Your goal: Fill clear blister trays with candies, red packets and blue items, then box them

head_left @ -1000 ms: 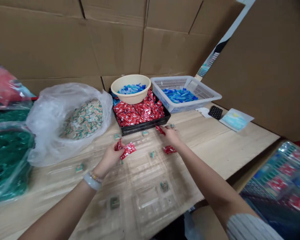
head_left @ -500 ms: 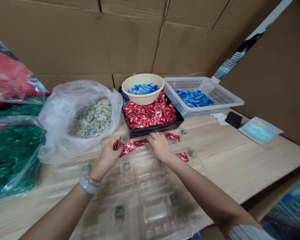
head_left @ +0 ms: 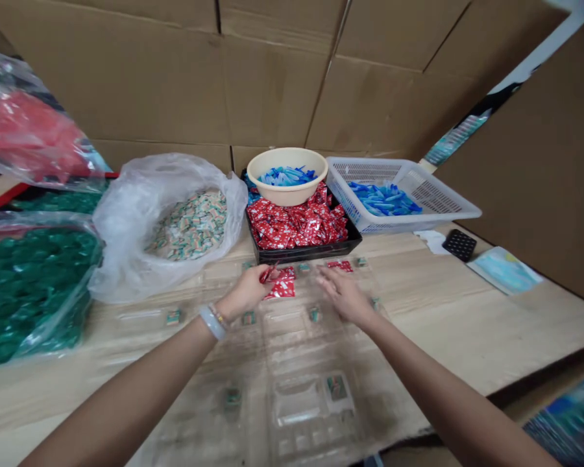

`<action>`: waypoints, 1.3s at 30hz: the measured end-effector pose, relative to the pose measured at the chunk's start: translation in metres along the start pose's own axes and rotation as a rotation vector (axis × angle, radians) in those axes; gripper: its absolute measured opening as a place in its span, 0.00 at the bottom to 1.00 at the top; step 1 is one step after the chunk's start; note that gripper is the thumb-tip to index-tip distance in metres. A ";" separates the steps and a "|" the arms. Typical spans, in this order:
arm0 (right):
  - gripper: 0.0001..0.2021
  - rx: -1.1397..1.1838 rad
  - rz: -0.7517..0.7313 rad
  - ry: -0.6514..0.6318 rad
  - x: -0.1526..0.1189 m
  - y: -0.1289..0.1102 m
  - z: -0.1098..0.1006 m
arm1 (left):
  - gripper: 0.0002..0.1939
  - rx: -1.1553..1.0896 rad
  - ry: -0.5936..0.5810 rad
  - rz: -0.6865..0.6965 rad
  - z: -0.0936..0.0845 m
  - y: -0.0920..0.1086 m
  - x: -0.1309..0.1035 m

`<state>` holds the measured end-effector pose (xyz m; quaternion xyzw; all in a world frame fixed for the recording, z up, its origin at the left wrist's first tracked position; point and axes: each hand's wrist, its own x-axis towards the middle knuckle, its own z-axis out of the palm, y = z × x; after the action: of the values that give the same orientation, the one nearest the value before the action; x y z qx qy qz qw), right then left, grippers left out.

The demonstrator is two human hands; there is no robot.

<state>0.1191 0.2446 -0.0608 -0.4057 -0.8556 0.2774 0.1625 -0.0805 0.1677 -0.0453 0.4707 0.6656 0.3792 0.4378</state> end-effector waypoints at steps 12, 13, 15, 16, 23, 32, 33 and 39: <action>0.06 0.522 0.360 -0.012 0.069 -0.134 0.103 | 0.12 -0.870 0.217 -0.429 -0.106 -0.052 -0.126; 0.06 0.462 0.351 0.001 0.072 -0.142 0.102 | 0.12 -0.893 0.200 -0.415 -0.112 -0.052 -0.132; 0.07 0.339 0.245 0.025 0.062 -0.156 0.098 | 0.15 -0.885 0.147 -0.392 -0.116 -0.051 -0.144; 0.09 0.304 0.141 -0.006 0.050 -0.163 0.097 | 0.16 -0.851 0.093 -0.388 -0.115 -0.050 -0.148; 0.05 0.652 -0.044 -0.285 -0.033 -0.178 0.119 | 0.18 -0.613 -0.076 -0.390 -0.115 -0.069 -0.177; 0.06 0.350 0.168 0.127 -0.014 -0.145 0.130 | 0.14 0.220 0.149 -0.045 -0.214 -0.096 -0.161; 0.06 0.202 0.140 0.114 -0.013 -0.148 0.131 | 0.13 0.289 0.114 -0.050 -0.217 -0.098 -0.154; 0.10 -0.392 -0.333 -0.131 -0.031 -0.168 0.140 | 0.12 0.764 -0.006 -0.073 -0.211 -0.107 -0.133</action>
<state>-0.0334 0.0858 -0.0715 -0.2643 -0.9566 0.1013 0.0686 -0.2873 -0.0082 -0.0437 0.5770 0.7739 0.0865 0.2463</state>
